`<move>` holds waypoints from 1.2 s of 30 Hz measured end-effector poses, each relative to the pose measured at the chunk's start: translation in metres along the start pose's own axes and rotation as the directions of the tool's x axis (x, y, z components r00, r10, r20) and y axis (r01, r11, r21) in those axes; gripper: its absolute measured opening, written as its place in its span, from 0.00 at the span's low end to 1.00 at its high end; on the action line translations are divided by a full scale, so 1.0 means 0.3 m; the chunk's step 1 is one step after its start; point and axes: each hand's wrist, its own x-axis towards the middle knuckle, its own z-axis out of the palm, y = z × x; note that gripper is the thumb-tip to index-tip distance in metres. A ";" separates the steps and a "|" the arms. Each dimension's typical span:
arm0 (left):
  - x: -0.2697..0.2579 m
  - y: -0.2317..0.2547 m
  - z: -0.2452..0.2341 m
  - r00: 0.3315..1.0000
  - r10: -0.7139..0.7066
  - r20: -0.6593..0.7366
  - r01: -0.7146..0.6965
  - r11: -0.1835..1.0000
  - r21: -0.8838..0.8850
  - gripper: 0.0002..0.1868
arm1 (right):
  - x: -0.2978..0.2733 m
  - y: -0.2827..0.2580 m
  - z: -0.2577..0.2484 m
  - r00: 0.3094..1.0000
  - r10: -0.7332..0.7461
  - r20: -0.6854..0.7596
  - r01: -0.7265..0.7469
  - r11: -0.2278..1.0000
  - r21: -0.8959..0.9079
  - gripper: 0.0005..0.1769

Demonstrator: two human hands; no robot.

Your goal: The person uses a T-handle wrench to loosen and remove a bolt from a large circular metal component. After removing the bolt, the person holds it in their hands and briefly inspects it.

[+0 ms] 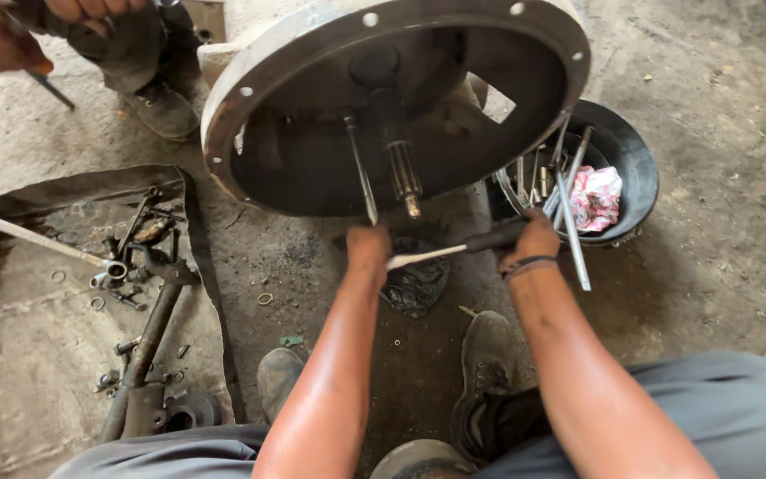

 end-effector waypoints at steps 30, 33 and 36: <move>0.083 -0.218 -0.148 0.781 -0.126 0.612 0.616 0.318 -0.720 0.22 | -1.125 0.590 0.553 0.062 0.433 0.900 0.988 -0.156 0.008 0.20; 0.115 -0.219 -0.094 0.826 0.019 0.563 0.512 0.392 -0.764 0.11 | -1.062 0.452 0.499 -0.007 0.328 0.945 1.000 0.005 0.005 0.18; 0.149 -0.202 -0.021 0.883 -0.107 0.457 0.431 0.569 -0.700 0.09 | -0.903 0.179 0.372 0.019 -0.115 0.993 0.980 0.199 0.004 0.23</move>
